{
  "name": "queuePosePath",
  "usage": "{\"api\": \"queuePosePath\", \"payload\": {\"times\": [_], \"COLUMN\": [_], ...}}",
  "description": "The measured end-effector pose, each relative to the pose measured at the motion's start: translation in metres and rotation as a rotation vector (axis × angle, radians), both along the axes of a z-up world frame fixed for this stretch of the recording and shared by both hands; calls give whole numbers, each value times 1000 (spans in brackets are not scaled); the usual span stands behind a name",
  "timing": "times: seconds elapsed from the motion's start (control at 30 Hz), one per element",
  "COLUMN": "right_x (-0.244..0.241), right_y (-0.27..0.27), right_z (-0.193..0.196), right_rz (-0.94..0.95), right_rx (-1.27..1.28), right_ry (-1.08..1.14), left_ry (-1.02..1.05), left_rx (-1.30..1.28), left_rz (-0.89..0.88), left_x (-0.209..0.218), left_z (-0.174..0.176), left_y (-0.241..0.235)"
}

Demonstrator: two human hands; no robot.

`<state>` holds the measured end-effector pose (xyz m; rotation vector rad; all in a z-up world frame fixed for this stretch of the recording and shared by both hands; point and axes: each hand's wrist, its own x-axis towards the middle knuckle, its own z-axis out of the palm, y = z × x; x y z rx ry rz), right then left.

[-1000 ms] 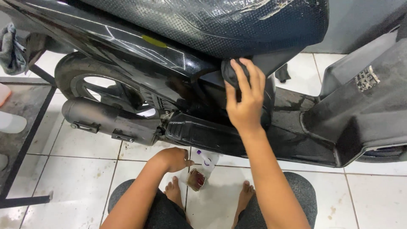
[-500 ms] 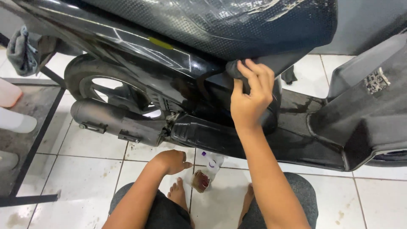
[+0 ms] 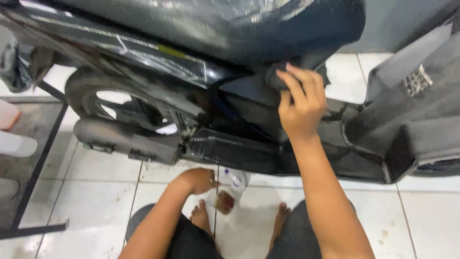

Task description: The person sits on the floor and scrubs the lower side panel of a black scooter using a pink sponge. They then switch to a black cloth to wipe the same area and the scooter seat. A small container and a spray bottle are visible on the floor nearby.

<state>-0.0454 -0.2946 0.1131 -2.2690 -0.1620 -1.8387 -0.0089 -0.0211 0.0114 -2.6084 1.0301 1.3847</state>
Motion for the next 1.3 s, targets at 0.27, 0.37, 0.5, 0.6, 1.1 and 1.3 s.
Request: {"api": "queuePosePath", "payload": {"times": [0.27, 0.37, 0.5, 0.6, 1.1, 1.3], "right_x": [18, 16, 2, -7, 14, 1], "right_y": [47, 39, 26, 7, 34, 6], "right_z": [10, 17, 15, 3, 2, -1], "right_rz": [103, 106, 13, -88, -9, -130], "right_rx": [168, 138, 79, 111, 162, 57], "right_ry": [-9, 2, 49, 59, -12, -23], "left_ry": [-47, -69, -67, -76, -82, -65], "left_rx": [33, 19, 8, 8, 42, 2], "left_rz": [25, 26, 37, 56, 68, 90], "left_x": [-2, 2, 1, -1, -4, -1], "left_z": [-5, 0, 0, 6, 7, 0], "left_y": [20, 17, 21, 23, 18, 19]}}
